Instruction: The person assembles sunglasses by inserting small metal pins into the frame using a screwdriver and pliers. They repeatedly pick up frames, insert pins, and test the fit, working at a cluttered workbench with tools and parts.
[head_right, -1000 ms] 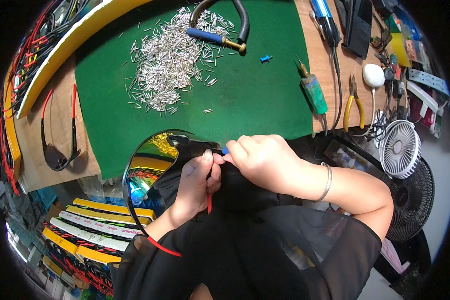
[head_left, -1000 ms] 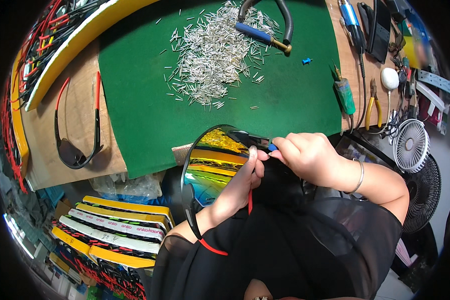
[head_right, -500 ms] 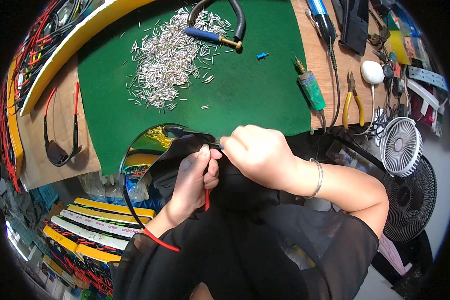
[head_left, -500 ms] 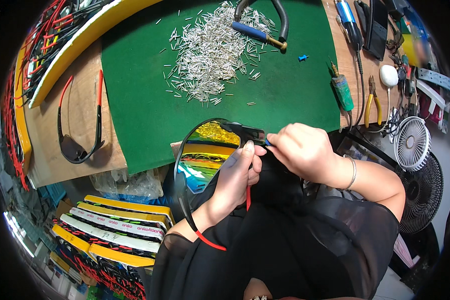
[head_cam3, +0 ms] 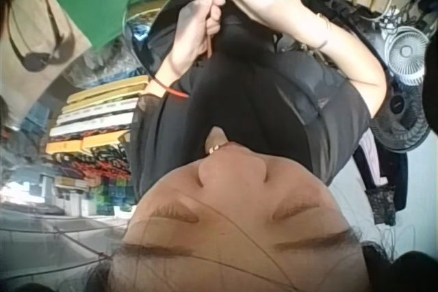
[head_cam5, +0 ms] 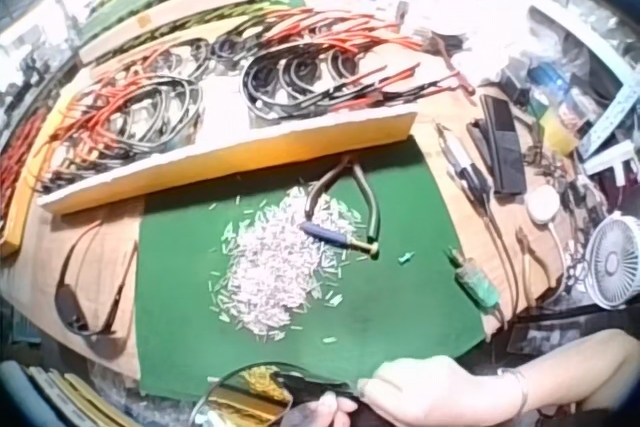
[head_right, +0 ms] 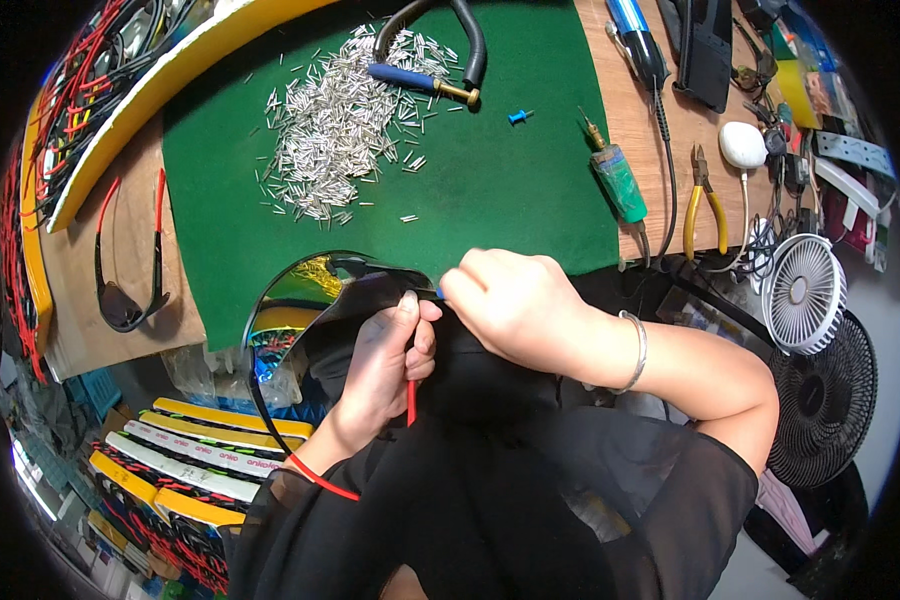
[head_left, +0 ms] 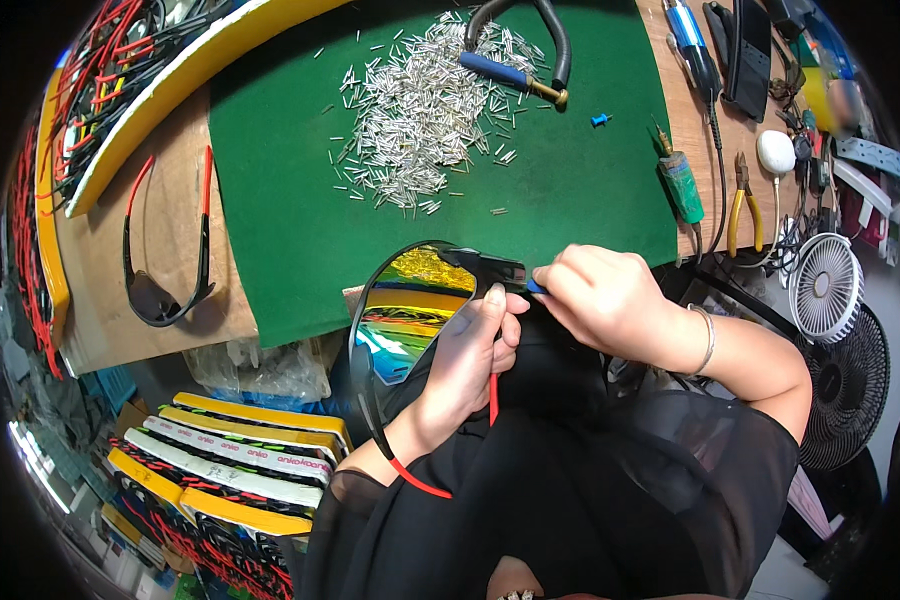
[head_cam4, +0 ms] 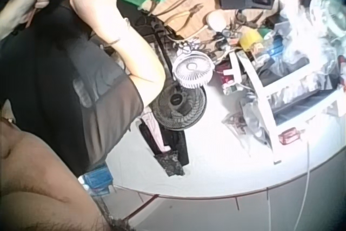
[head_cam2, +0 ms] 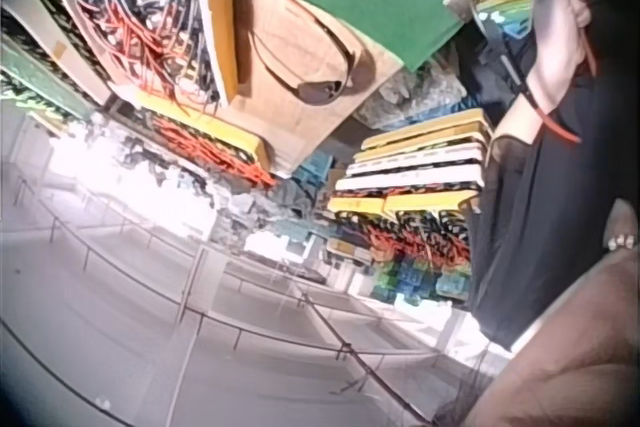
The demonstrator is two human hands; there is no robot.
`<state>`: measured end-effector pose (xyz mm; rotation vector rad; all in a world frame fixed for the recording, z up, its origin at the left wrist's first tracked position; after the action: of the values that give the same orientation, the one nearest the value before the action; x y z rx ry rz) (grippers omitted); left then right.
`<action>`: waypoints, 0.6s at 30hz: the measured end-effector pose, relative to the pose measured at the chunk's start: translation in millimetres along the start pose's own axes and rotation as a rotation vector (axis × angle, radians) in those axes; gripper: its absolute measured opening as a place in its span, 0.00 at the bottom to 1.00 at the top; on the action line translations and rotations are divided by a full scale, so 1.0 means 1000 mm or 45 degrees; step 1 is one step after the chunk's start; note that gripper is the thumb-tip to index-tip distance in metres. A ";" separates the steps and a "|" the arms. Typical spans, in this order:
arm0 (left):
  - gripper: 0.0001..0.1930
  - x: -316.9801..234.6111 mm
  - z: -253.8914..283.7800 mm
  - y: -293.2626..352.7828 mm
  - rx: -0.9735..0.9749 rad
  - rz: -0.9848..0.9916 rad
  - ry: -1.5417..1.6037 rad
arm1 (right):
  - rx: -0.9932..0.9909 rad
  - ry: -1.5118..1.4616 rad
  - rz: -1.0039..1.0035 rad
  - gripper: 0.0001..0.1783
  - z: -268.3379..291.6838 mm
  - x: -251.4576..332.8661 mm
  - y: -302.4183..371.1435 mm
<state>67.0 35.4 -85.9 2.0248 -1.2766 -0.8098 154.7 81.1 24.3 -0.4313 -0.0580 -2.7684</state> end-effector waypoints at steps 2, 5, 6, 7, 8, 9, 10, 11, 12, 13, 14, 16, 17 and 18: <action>0.16 -0.001 -0.002 0.000 0.014 0.010 0.030 | 0.070 -0.276 -0.268 0.07 -0.002 -0.016 0.000; 0.16 -0.002 -0.002 0.001 0.013 0.017 0.035 | 0.100 -0.639 -0.450 0.05 0.002 -0.028 -0.003; 0.16 -0.002 -0.001 0.001 0.000 0.019 0.037 | 0.300 -0.828 -0.554 0.06 -0.010 -0.030 0.001; 0.16 -0.002 -0.002 0.001 -0.005 0.027 0.036 | 0.259 -0.952 -0.624 0.07 -0.012 -0.036 0.006; 0.16 -0.002 -0.002 0.002 -0.011 0.035 0.036 | 0.218 -1.076 -0.692 0.07 -0.018 -0.040 0.013; 0.16 -0.002 -0.003 0.002 -0.006 0.034 0.033 | 0.176 -1.201 -0.760 0.08 -0.024 -0.042 0.019; 0.16 -0.001 -0.004 0.002 -0.004 0.035 0.031 | 0.163 -1.397 -0.926 0.08 -0.034 -0.044 0.030; 0.16 -0.001 -0.005 0.002 -0.001 0.036 0.029 | 0.103 -1.405 -0.934 0.07 -0.034 -0.044 0.031; 0.16 -0.001 -0.005 0.001 0.009 0.028 0.026 | 0.042 -1.412 -0.942 0.06 -0.033 -0.044 0.032; 0.16 -0.001 -0.005 0.001 0.015 0.018 0.024 | -0.017 -1.422 -0.949 0.06 -0.031 -0.044 0.032; 0.16 -0.002 -0.005 0.001 0.022 0.009 0.020 | 0.072 -0.990 -0.844 0.06 -0.025 -0.046 0.029; 0.16 -0.002 -0.004 0.002 0.012 0.011 0.029 | 0.223 -0.528 -0.590 0.10 -0.020 -0.038 0.015; 0.17 -0.003 -0.004 0.002 0.007 0.012 0.031 | 0.292 -0.298 -0.461 0.13 -0.018 -0.033 0.010; 0.16 -0.004 -0.005 0.002 0.007 0.010 0.025 | 0.399 -0.337 -0.474 0.18 -0.018 -0.030 0.008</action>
<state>68.0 38.8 -80.8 2.0257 -1.2770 -0.7819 179.3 82.0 -2.4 -0.7627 -0.6895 -2.9600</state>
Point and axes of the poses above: each hand's wrist, its own y-axis away from the middle knuckle, its own z-axis out of the back of the hand, x = y × z, the point moved 10 cm from there along -y, towards the middle knuckle, and after that the axes turned 12 degrees about y, right-handed, at the moved point
